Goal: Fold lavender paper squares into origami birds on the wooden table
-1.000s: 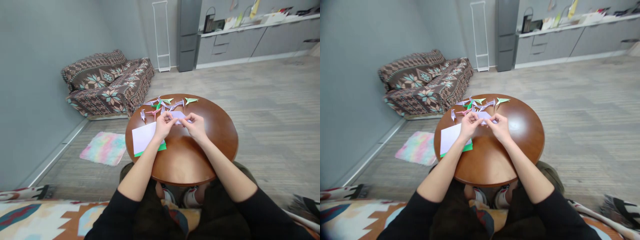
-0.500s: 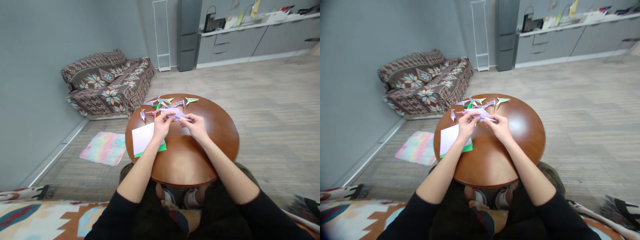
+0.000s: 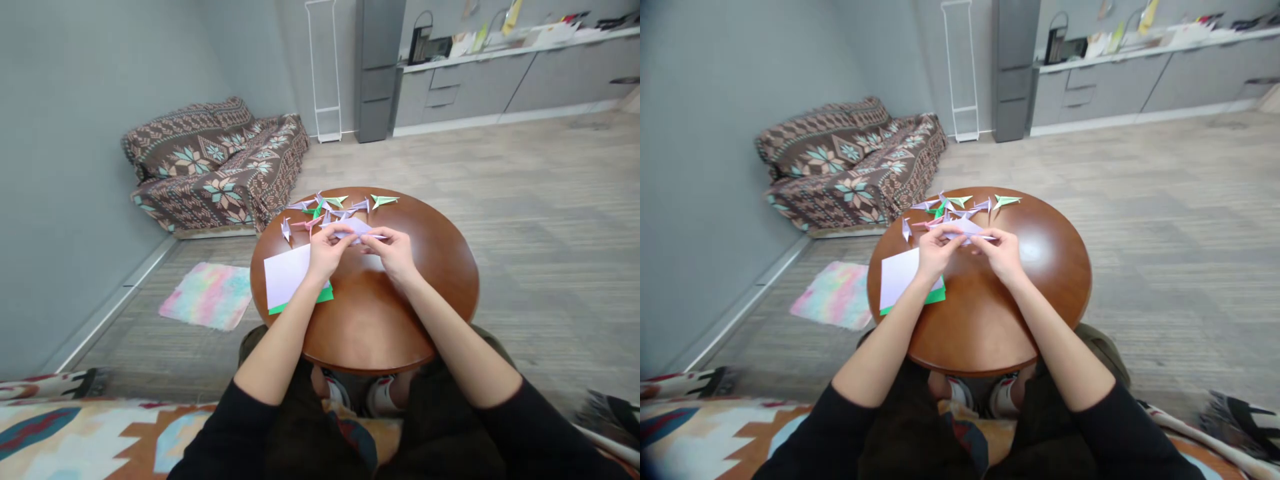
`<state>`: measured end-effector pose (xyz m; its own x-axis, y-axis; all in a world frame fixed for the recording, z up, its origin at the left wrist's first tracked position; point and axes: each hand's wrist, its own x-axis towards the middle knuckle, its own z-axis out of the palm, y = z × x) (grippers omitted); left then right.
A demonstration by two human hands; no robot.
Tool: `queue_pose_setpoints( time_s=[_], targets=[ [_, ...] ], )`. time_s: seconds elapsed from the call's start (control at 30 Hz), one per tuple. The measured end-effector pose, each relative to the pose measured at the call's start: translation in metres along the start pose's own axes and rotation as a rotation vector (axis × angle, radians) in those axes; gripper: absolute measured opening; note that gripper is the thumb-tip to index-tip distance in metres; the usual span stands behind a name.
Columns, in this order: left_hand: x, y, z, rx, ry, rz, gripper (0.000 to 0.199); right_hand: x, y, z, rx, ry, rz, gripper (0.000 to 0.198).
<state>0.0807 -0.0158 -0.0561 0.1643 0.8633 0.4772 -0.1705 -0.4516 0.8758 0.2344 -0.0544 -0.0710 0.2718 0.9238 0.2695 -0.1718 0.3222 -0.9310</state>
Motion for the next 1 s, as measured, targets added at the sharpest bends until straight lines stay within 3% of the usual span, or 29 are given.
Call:
queue_pose_setpoints(
  time_s=[0.47, 0.8, 1.0],
  targets=[
    [-0.001, -0.001, 0.002, -0.002, 0.011, -0.027, 0.029, 0.001, 0.000, 0.000, 0.028, -0.025, -0.036, 0.035],
    [0.001, -0.003, 0.002, -0.022, 0.032, -0.048, 0.033, 0.006, 0.010, -0.002, 0.095, 0.080, 0.016, 0.043],
    [0.000, -0.002, 0.003, -0.034, 0.049, -0.072, 0.036, 0.006, 0.013, -0.002, 0.136, 0.078, 0.075, 0.025]
  ],
)
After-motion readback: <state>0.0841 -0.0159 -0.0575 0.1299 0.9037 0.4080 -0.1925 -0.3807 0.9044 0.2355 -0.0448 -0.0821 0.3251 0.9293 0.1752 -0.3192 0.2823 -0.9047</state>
